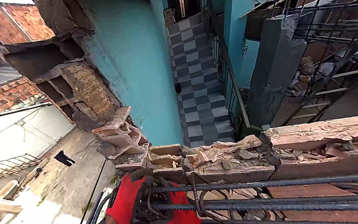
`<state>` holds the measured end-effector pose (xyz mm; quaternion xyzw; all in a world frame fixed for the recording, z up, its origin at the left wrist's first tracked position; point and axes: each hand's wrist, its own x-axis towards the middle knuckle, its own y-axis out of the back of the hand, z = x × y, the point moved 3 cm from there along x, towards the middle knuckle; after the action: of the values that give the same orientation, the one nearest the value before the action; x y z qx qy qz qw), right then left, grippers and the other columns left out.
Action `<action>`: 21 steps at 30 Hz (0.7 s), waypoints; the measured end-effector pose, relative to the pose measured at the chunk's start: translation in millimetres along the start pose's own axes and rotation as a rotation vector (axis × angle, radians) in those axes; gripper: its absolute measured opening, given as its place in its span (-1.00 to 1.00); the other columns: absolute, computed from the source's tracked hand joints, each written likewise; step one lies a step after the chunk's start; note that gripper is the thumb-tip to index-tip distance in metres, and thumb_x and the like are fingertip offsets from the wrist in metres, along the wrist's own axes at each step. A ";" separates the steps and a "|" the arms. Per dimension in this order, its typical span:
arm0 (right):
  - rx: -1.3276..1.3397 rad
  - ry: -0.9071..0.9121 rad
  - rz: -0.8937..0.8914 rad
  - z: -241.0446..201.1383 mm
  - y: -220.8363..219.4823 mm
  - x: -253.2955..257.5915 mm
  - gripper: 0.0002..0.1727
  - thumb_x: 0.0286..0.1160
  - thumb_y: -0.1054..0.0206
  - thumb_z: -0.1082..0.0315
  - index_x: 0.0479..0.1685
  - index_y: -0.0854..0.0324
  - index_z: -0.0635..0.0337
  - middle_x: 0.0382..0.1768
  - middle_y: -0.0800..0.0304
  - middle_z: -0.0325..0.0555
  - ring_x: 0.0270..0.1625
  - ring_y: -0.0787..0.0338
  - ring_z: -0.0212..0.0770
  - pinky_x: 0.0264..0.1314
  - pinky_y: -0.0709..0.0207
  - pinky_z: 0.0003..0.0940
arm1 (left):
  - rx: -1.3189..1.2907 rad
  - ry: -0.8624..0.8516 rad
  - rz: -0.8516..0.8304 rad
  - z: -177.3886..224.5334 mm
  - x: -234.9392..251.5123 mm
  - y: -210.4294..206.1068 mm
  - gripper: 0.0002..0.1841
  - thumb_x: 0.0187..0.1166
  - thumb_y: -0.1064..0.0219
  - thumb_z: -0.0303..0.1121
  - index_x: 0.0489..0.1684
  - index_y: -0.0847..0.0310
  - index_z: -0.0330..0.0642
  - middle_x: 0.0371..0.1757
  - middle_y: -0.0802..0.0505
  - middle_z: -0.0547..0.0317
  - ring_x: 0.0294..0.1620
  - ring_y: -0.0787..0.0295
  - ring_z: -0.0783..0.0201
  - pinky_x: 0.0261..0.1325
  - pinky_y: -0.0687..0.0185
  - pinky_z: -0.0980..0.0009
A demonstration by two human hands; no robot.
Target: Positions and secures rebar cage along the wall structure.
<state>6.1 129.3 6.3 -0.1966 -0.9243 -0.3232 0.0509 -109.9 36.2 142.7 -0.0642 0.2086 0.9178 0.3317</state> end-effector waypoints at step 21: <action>-0.046 -0.011 -0.100 -10.1 18.2 -1.1 0.42 -0.18 -0.43 -0.66 0.84 -0.21 0.04 0.68 -0.44 0.16 0.71 -0.42 0.15 0.76 -0.18 0.22 | 0.033 0.060 0.109 5.5 -8.4 3.8 -0.85 0.50 -0.40 -0.54 -0.04 -0.78 -0.26 -0.52 -0.76 0.18 -0.64 -0.55 0.40 -0.56 -0.51 0.49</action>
<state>14.0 135.7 24.6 -0.1529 -0.9256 -0.3454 0.0248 -105.7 31.0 151.1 -0.0747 0.2368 0.9286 0.2759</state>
